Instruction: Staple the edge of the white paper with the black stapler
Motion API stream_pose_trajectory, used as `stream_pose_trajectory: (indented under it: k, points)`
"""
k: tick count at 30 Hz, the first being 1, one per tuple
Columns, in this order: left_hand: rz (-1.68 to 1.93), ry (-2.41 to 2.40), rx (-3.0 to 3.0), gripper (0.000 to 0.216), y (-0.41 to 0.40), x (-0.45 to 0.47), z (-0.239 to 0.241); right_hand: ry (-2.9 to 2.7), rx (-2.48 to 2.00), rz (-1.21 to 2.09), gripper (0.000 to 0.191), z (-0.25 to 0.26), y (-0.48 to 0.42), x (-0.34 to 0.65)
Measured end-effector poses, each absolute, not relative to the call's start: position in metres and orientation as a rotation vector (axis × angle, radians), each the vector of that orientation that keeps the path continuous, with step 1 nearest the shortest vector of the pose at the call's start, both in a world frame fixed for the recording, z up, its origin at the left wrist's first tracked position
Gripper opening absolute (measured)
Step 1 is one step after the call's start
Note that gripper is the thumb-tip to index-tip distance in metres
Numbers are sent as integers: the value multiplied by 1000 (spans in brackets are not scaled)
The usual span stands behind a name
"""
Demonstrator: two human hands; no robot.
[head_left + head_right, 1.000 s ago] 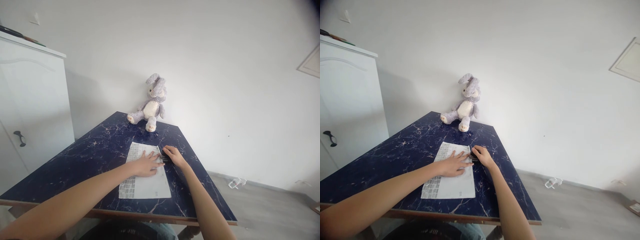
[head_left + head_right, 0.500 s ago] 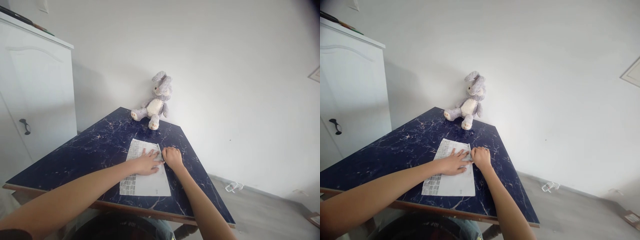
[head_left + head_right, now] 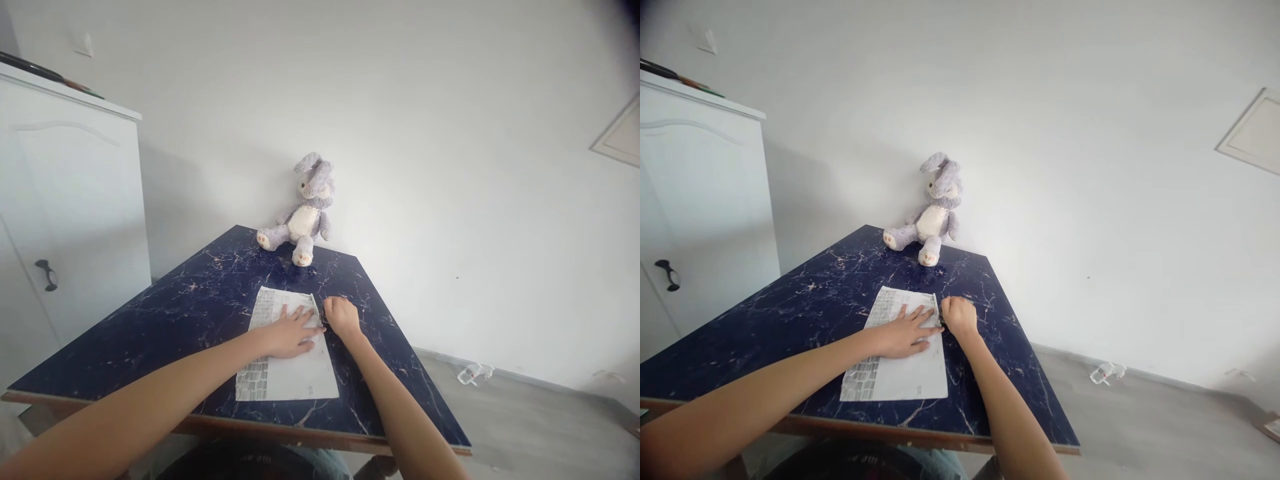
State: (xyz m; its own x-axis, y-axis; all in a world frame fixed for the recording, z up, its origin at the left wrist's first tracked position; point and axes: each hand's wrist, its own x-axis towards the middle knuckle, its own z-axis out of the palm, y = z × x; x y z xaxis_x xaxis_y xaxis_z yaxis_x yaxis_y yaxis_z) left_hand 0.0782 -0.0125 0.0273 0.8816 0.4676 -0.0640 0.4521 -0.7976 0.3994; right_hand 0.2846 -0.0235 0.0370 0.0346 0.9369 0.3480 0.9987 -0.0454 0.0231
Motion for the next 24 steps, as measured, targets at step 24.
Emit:
stream_pose_trajectory:
  k: [24]
  points:
    - [270,656,2667,64,-4,78,26,-2118,-1927,40,33,59,-35,372]
